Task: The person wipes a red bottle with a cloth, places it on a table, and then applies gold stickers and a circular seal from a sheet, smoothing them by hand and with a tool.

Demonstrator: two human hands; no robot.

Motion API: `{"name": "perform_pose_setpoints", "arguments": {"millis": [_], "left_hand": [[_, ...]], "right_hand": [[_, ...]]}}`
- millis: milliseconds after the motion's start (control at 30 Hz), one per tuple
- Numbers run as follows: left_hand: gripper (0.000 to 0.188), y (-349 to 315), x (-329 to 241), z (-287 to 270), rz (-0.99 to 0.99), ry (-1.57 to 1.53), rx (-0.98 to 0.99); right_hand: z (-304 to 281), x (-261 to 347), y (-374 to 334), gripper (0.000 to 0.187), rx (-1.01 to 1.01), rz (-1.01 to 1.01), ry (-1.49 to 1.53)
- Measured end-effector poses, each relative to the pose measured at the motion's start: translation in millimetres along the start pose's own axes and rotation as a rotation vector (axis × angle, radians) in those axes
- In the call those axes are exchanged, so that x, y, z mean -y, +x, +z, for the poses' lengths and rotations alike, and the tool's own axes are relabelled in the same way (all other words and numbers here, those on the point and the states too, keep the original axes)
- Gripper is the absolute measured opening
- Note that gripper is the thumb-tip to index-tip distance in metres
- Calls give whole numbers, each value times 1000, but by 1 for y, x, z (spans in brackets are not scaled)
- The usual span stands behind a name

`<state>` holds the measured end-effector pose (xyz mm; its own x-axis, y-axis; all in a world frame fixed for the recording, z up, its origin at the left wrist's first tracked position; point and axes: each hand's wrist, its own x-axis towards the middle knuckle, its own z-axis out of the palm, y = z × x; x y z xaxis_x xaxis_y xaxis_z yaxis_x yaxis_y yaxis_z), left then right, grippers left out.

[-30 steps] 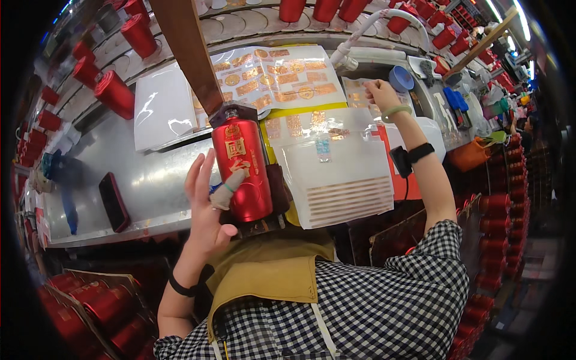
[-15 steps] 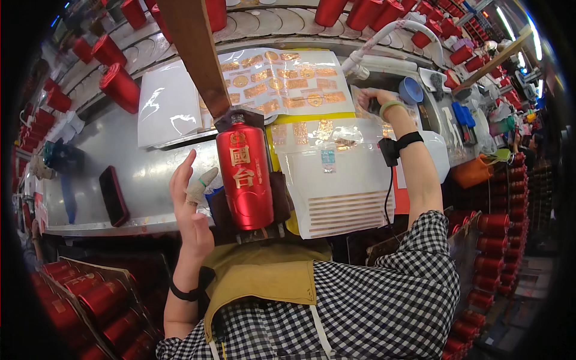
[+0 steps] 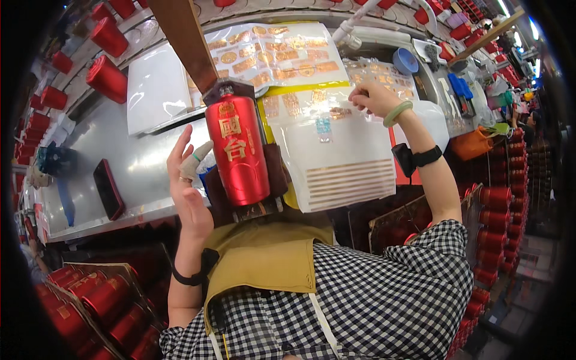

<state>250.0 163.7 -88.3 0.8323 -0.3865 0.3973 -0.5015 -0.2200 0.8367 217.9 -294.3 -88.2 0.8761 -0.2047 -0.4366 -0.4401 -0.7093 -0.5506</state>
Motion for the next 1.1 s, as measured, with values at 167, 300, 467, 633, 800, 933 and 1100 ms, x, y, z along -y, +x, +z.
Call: {"name": "perform_pose_setpoints", "arguments": {"millis": [167,300,467,633,800,933,1100], "left_hand": [[101,-6,4,1,2,-31,-11],[100,-9,1,4,3,-69,-15],[95,-17,0,3,9,-92,-2],[88,-32,6,-4,8,-98,63],[88,-45,7,2,32,-120,89],[86,-46,13,7,17,-168,93],[94,-39,-2,4,-56,-83,43]], "right_hand": [[52,11,-57,31,44,-142,-208],[83,47,-88,36,-24,-52,-328],[109,32,-95,30,-250,-11,-317],[109,27,-95,29,-256,-42,-258],[73,38,-69,22,-387,-172,-175],[44,17,6,20,-535,-313,-317],[30,28,59,47,-426,-191,-502]]}}
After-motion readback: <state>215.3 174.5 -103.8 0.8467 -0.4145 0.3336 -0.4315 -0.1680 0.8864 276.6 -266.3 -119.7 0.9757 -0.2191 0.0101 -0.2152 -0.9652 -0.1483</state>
